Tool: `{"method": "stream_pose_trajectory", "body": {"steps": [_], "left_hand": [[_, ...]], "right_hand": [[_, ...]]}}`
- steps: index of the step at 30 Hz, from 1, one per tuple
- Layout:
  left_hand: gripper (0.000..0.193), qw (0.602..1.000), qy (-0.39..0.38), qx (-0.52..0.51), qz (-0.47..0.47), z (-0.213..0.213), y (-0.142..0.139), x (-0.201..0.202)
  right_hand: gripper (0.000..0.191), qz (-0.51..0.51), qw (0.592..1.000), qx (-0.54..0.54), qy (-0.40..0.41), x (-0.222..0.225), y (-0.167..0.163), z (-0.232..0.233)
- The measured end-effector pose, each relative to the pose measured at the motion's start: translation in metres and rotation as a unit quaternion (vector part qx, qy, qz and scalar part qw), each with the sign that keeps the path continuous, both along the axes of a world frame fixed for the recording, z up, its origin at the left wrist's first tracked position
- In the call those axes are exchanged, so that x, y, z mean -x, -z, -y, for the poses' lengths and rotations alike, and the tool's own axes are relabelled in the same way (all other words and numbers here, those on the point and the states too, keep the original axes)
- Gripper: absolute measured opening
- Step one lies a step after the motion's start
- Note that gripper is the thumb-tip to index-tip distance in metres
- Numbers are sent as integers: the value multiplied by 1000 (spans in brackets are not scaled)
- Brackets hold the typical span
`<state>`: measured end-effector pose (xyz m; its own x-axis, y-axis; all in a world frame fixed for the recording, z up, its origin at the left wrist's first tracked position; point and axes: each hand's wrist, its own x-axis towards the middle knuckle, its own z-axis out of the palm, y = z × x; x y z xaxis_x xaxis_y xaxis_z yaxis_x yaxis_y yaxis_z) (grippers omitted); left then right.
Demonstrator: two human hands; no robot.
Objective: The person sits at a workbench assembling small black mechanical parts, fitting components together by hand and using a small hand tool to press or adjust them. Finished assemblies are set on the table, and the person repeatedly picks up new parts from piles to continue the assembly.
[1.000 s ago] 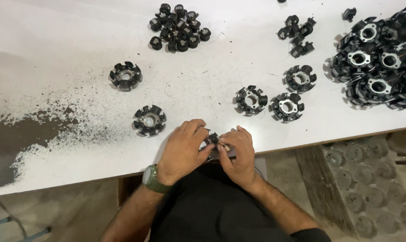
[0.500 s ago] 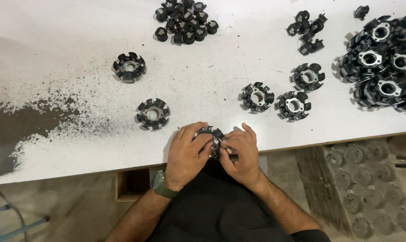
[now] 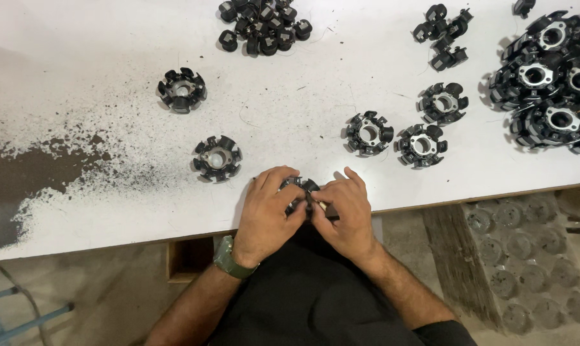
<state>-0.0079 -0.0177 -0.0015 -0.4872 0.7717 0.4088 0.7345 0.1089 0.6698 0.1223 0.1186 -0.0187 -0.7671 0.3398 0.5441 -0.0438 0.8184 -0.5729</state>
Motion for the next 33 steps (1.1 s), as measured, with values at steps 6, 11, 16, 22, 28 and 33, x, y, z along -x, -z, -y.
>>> {"method": "stream_pose_trajectory", "body": {"steps": [6, 11, 16, 22, 28, 33], "left_hand": [[12, 998, -58, -6, -23, -10, 10, -9], [12, 997, -62, -7, -46, -12, 18, -11], [13, 997, -61, -14, -46, -12, 21, -11], [13, 996, -60, -25, -55, -13, 25, -11], [13, 996, -79, -38, -25, -7, 19, -10], [28, 994, -100, -28, -33, 5, 4, 5]], "right_hand": [[25, 7, 1000, 4, 6, -1, 1, -1], [25, -3, 1000, 20, 3, -5, 10, -1], [27, -15, 1000, 7, -10, -7, 12, 0], [28, -1, 1000, -26, -13, -5, 3, 0], [27, 11, 1000, -17, -10, -4, -1, 0], [25, -54, 999, 5, 6, -9, 5, 1]]}}
